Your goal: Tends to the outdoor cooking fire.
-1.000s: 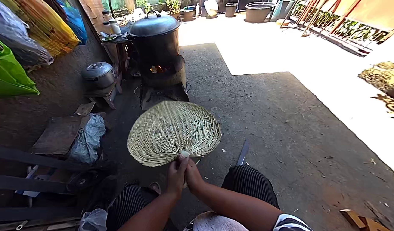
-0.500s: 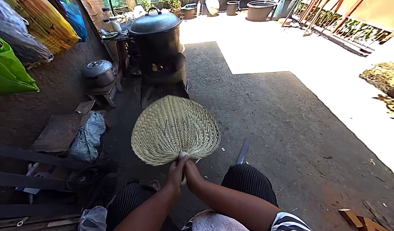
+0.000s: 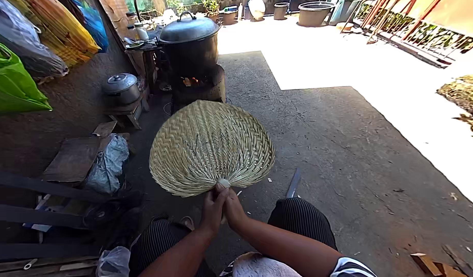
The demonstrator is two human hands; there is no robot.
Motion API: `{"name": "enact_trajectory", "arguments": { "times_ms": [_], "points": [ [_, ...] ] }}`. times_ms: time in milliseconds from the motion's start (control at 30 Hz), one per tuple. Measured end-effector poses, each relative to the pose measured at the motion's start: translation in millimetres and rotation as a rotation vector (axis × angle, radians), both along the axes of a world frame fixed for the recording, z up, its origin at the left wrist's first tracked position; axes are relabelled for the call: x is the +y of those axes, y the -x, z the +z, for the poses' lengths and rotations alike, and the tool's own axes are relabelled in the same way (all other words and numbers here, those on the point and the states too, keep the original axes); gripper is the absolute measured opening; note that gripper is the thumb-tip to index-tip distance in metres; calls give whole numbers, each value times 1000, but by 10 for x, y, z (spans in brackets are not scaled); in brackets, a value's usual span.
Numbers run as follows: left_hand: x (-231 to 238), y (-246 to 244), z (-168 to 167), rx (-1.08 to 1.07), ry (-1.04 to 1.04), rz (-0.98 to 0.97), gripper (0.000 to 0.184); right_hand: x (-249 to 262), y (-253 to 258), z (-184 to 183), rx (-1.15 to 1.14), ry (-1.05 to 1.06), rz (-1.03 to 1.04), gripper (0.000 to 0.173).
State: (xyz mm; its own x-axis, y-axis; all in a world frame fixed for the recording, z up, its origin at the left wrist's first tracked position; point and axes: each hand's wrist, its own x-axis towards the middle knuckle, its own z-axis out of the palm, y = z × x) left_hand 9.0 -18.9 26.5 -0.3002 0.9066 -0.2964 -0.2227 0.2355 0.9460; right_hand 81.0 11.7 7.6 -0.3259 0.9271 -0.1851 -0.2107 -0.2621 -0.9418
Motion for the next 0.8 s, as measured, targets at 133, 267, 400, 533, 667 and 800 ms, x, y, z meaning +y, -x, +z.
{"name": "enact_trajectory", "arguments": {
  "times_ms": [133,267,400,533,667,800],
  "points": [
    [54,28,-53,-64,205,-17,45,-2,44,-75,-35,209,-32,37],
    [-15,-28,5,-13,44,49,40,-1,4,-22,-33,41,25,39],
    [42,38,-36,-98,163,1,45,10,28,-60,-9,188,13,38],
    [26,1,-36,-67,147,29,37,-13,39,-47,-54,162,-15,37],
    [39,22,20,-51,89,10,41,23,25,6,-23,77,6,37],
    [62,21,-40,-59,202,11,42,9,39,-45,-62,191,-16,38]
  ]
}}
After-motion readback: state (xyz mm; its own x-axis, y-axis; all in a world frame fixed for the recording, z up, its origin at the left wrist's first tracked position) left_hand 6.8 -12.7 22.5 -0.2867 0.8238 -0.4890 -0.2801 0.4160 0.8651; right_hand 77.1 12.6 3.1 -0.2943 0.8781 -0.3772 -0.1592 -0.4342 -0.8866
